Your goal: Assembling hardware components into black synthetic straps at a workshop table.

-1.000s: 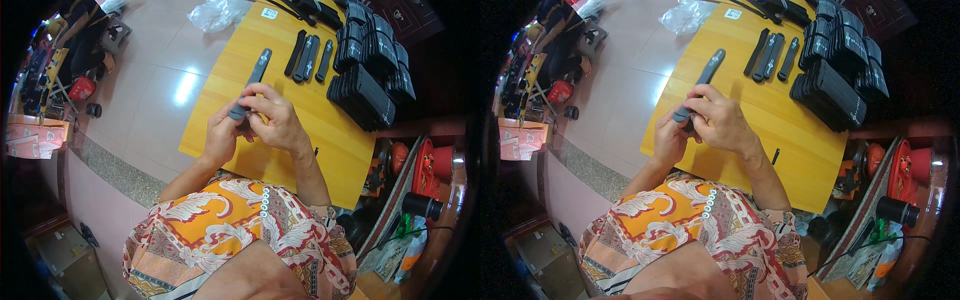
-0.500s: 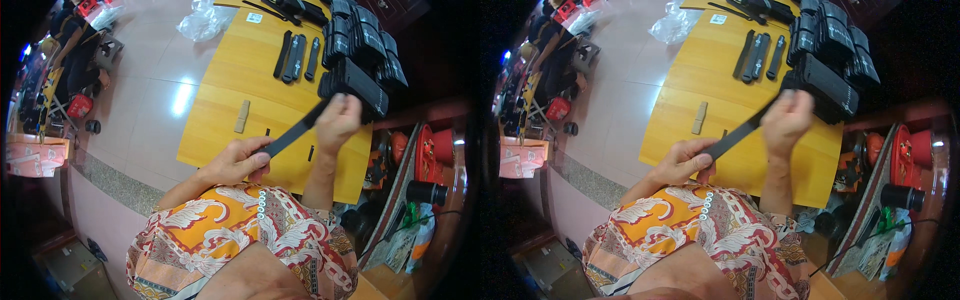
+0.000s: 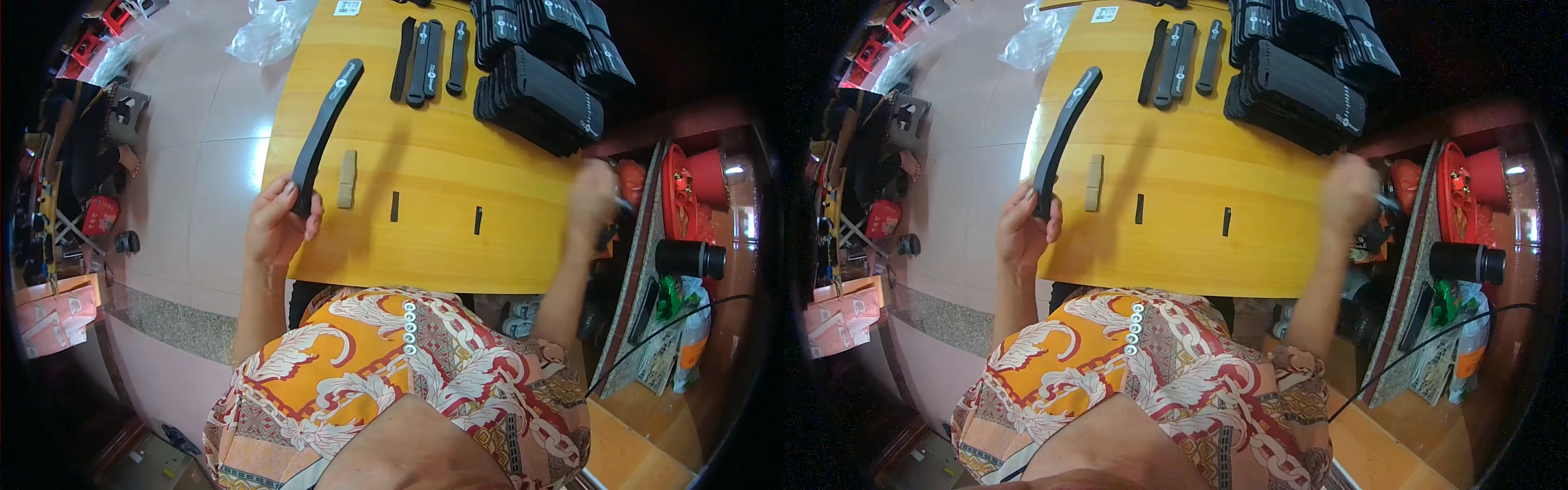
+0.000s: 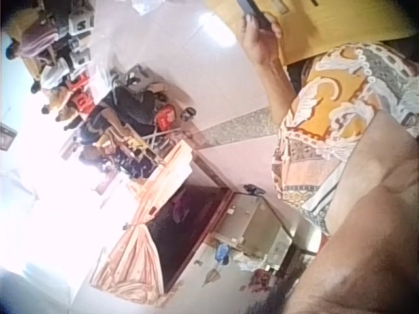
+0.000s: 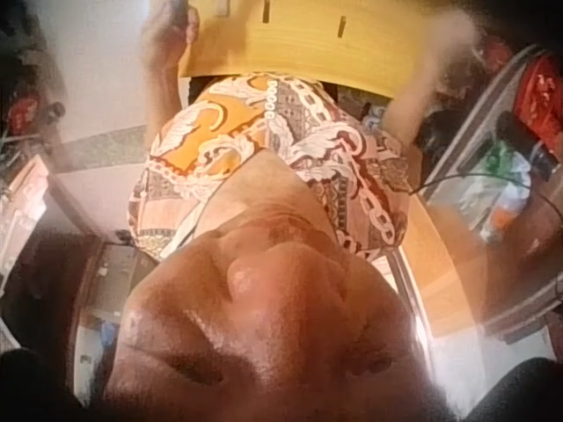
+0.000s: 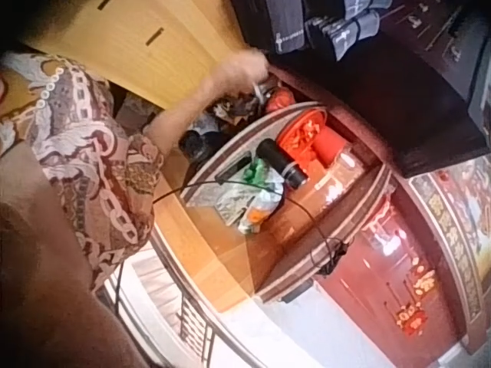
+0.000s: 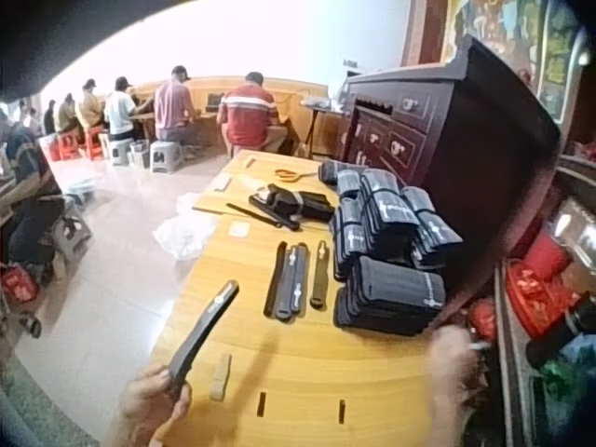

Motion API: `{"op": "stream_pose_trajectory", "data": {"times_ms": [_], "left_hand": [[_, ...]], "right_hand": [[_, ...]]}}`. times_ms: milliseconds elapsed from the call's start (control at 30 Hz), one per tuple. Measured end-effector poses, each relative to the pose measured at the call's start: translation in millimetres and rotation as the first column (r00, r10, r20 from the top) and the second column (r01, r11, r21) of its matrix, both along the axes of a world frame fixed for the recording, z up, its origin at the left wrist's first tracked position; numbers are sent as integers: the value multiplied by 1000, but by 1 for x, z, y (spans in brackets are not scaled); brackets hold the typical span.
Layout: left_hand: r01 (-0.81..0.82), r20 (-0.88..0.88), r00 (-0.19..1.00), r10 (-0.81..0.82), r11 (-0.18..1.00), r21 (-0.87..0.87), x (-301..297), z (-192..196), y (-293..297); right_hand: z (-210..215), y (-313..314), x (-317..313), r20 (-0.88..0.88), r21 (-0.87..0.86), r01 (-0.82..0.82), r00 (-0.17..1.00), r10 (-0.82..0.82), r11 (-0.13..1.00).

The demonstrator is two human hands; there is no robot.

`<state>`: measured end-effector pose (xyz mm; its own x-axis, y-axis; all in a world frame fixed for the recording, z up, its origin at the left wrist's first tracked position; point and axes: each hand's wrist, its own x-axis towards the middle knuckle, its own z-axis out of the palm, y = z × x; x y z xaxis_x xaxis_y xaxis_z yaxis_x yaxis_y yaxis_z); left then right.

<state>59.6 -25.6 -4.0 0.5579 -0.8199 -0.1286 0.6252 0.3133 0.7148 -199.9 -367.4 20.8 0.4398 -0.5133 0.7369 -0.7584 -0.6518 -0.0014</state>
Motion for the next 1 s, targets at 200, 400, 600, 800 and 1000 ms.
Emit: {"op": "stream_pose_trajectory", "data": {"times_ms": [200,400,600,800,1000], "left_hand": [[12,-111,994,-6,999,51,-11,-15,-16],[-37,-139,989,45,997,62,-19,-12,-18],[-2,-169,986,-4,999,-37,-15,-22,-29],[-16,-389,920,-43,989,-147,-15,-28,-39],[-70,-298,953,59,997,-27,-18,-28,-41]], "right_hand": [[-60,72,101,-135,306,-320,918,373,897],[-62,92,144,-117,388,-392,876,467,834],[-47,103,141,-83,403,-438,857,509,804],[-27,151,130,321,706,-573,783,534,416],[-14,199,137,460,630,-734,615,640,253]]}}
